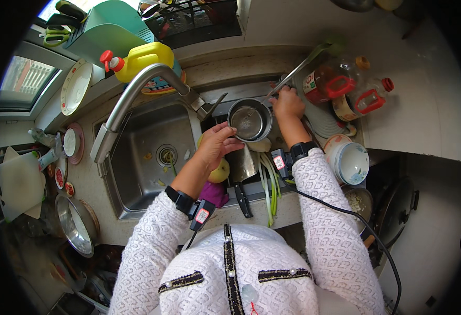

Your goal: The person mixes a white powder in a metal bowl, adds a small packet of ingredient, scoops flour from a bag into the bowl, then fills a small metal cup with water from the sink and pours it into the bowl while stirring with chopsticks.

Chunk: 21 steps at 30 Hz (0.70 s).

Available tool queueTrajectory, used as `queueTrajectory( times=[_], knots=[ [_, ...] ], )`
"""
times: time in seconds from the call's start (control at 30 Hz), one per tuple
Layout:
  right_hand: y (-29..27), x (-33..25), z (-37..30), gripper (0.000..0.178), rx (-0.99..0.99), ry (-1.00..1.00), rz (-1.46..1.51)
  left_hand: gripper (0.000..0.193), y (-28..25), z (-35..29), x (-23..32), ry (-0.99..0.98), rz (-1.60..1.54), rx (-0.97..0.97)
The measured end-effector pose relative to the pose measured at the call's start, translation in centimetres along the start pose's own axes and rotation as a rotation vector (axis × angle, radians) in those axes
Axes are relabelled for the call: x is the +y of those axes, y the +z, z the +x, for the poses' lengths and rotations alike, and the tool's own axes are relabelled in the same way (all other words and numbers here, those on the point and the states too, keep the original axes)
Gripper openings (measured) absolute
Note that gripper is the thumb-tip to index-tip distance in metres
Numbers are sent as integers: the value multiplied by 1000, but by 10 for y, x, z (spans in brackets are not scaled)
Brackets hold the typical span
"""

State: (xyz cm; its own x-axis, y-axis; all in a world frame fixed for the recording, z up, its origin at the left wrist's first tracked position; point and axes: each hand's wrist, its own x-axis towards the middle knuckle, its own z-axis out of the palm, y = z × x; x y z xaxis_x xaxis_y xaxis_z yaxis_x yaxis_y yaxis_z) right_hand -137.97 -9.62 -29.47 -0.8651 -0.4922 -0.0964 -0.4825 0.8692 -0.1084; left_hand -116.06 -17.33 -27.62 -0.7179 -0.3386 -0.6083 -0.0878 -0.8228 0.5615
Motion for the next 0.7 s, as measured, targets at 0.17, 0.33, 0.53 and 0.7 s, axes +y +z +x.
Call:
queueTrajectory(
  times=[0.17,0.33,0.53,0.7],
  knots=[
    [-1,1,2,43,-19,-17,23,28,-3,3,-1,-17,-3,-17],
    [-3,1,0,42,-16,-5,28,18,-1,3,-2,-17,7,-10],
    [-2,1,-1,42,13,-19,21,29,-1,5,-3,-33,-28,-38],
    [-1,2,-1,41,11,-32,16,28,1,4,-2,-26,-27,-19]
  ],
)
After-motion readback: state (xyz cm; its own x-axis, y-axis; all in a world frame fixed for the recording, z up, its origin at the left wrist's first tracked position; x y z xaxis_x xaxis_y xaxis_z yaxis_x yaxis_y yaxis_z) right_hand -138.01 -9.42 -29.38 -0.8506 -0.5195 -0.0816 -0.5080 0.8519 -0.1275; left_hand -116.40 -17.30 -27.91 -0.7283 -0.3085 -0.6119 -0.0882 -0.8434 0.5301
